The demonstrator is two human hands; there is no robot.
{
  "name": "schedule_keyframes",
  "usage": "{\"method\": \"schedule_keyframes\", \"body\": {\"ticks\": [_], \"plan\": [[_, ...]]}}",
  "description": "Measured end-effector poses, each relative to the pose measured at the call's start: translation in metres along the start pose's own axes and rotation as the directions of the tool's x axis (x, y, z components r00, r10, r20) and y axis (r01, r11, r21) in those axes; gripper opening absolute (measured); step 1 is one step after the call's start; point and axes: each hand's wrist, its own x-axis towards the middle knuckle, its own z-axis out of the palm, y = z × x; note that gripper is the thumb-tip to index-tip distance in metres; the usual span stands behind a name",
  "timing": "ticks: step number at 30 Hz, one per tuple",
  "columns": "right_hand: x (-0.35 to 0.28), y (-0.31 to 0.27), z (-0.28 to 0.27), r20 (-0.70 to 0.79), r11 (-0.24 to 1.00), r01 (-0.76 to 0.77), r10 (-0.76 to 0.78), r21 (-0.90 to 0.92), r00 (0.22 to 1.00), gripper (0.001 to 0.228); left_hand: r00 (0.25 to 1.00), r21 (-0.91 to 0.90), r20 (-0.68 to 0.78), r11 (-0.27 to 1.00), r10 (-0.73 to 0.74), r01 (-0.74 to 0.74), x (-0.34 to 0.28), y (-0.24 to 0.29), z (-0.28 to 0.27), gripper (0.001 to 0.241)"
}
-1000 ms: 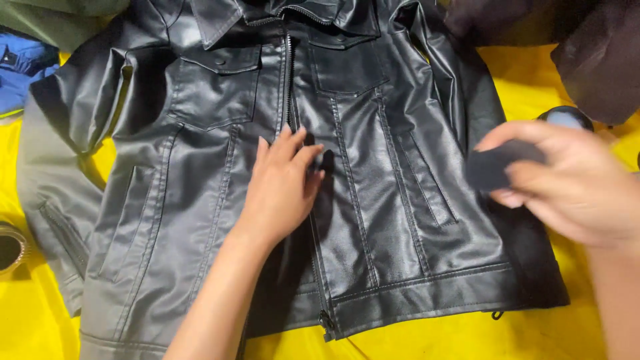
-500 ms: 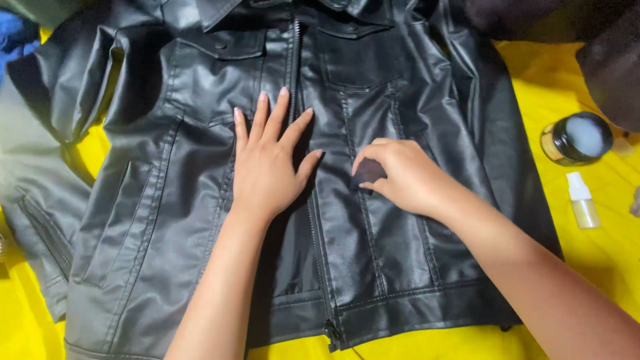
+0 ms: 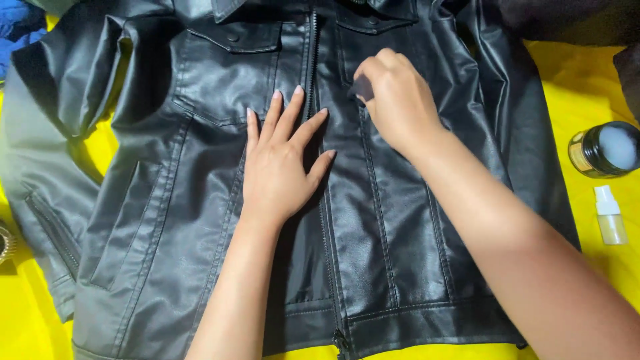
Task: Applying leather conditioner or polish to a black leather jacket using a sponge, drying it with a hair dryer, and detailing with a small brush.
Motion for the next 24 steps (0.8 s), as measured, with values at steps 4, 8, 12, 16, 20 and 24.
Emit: {"method": "schedule_keyframes", "body": {"ticks": [4, 8, 12, 16, 20, 24], "plan": [[-0.022, -0.015, 0.006, -0.038, 0.993, 0.061, -0.066, -0.104, 0.997, 0.046, 1.000, 0.001, 0.000, 1.000, 0.005, -0.005, 0.000, -0.001, -0.001, 0.055], [-0.053, -0.028, 0.002, -0.064, 0.972, 0.134, -0.149, -0.192, 0.987, 0.026, 1.000, 0.000, 0.014, 1.000, 0.006, -0.006, 0.001, -0.001, 0.000, 0.056], [-0.089, -0.024, 0.004, -0.009, 0.960, 0.194, -0.200, -0.201, 0.980, 0.037, 0.978, 0.028, 0.144, 0.988, -0.153, 0.151, 0.004, 0.009, -0.006, 0.056], [-0.125, -0.039, -0.009, 0.040, 0.973, 0.176, -0.171, -0.151, 0.984, 0.031, 0.979, 0.041, 0.140, 0.989, -0.148, 0.144, 0.004, 0.009, -0.005, 0.056], [-0.162, -0.059, -0.030, 0.143, 0.979, 0.181, -0.167, -0.091, 0.975, 0.033, 0.977, 0.053, 0.147, 0.987, -0.156, 0.149, 0.003, 0.009, -0.004, 0.056], [-0.193, -0.071, -0.047, 0.214, 0.984, 0.179, -0.175, 0.000, 0.961, 0.026, 0.975, 0.069, 0.155, 0.986, -0.162, 0.153, 0.003, 0.008, -0.002, 0.055]]}}
